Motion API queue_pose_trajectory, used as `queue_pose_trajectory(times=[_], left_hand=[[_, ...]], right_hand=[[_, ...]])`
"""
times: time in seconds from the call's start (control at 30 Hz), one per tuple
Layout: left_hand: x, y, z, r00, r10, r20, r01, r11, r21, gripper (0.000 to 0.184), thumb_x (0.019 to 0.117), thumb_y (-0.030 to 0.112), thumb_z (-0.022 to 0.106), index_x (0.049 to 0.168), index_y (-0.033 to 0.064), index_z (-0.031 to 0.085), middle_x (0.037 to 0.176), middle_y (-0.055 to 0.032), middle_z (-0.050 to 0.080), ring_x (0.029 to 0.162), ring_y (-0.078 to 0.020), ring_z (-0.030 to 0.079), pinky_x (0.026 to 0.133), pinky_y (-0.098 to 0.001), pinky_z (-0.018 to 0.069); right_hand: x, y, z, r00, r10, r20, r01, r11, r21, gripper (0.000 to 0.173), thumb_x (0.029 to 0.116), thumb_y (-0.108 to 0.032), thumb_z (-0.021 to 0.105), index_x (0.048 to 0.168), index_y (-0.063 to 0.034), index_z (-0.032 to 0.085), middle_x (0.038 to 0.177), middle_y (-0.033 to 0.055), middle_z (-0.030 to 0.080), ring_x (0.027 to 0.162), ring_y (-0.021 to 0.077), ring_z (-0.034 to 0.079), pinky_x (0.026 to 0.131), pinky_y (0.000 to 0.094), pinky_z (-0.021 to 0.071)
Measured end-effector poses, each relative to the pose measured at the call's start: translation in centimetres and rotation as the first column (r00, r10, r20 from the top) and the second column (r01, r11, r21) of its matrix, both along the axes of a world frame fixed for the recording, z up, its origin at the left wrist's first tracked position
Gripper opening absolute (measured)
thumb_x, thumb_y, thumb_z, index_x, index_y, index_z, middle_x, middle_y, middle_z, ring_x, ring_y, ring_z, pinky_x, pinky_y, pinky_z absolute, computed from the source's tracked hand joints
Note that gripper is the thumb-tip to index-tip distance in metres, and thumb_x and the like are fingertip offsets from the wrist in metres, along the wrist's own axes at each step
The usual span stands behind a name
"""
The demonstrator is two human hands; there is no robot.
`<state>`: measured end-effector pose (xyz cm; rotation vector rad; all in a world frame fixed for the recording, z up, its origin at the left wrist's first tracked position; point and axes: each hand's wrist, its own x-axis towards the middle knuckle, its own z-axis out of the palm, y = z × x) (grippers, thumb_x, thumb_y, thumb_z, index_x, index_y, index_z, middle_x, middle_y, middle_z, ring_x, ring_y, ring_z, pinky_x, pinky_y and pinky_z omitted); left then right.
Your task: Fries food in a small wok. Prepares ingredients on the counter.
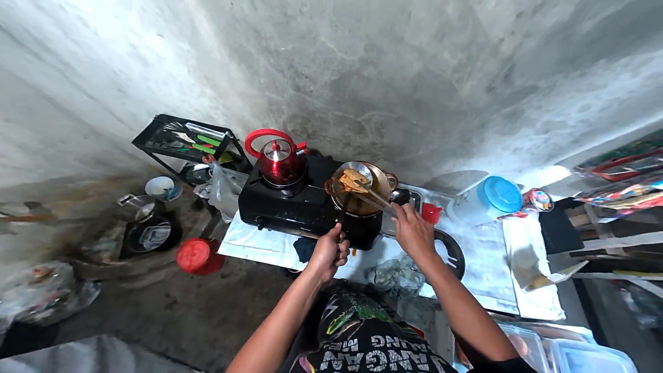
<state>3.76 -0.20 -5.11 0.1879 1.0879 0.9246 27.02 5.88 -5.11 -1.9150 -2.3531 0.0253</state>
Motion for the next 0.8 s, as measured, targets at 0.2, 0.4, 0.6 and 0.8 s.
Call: queue_pose_trajectory(times=[0.2, 0.4, 0.6, 0.8], left_hand=[[-0.2, -0.1, 0.0, 1.0, -0.01, -0.009, 0.01, 1.0, 0.0, 0.043, 0.1115, 0.047, 0.03, 0.094, 0.0119, 0.048, 0.055, 0.0038, 0.038, 0.039, -0.006, 0.035, 0.037, -0.0198, 0.0313], [0.1, -0.2, -0.2, 1.0, -0.01, -0.02, 0.009, 1.0, -0.01, 0.043, 0.1116, 0.046, 0.03, 0.094, 0.0113, 0.048, 0.055, 0.0035, 0.038, 0.04, -0.0061, 0.035, 0.037, -0.0199, 0.0312], [0.7, -0.4, 0.1, 0.998, -0.06, -0.028, 0.06, 0.998, 0.019, 0.044, 0.1117, 0.046, 0.03, 0.093, 0.0107, 0.048, 0.056, 0.003, 0.039, 0.04, -0.0063, 0.034, 0.037, -0.0198, 0.0302], [1.6, -1.0, 0.3, 0.993, -0.114, -0.019, 0.114, 0.993, 0.029, 0.044, 0.1115, 0.046, 0.03, 0.093, 0.0107, 0.048, 0.056, 0.0026, 0.04, 0.04, -0.0066, 0.035, 0.037, -0.0201, 0.0307]], right_hand=[[-0.7, -0.7, 0.4, 0.998, -0.056, 0.006, 0.056, 0.998, -0.015, 0.041, 0.1058, -0.029, 0.052, 0.146, -0.0231, 0.059, 0.129, 0.0118, 0.066, 0.106, 0.0318, 0.07, 0.078, 0.049, 0.0591], [-1.2, -1.0, 2.1, 0.989, -0.13, 0.064, 0.139, 0.977, -0.162, 0.048, 0.1046, -0.03, 0.051, 0.153, -0.0292, 0.05, 0.14, 0.0145, 0.059, 0.095, 0.0332, 0.071, 0.077, 0.0517, 0.0579], [-1.8, -0.4, 1.4, 0.979, -0.195, 0.059, 0.203, 0.957, -0.206, 0.051, 0.1091, -0.045, 0.04, 0.158, -0.0303, 0.042, 0.141, 0.0207, 0.058, 0.087, 0.0361, 0.072, 0.078, 0.0533, 0.0573], [-2.6, 0.7, -0.8, 0.972, -0.233, 0.028, 0.234, 0.954, -0.188, 0.054, 0.1083, -0.04, 0.047, 0.16, -0.0252, 0.039, 0.141, 0.0214, 0.057, 0.088, 0.0362, 0.072, 0.079, 0.0524, 0.058]])
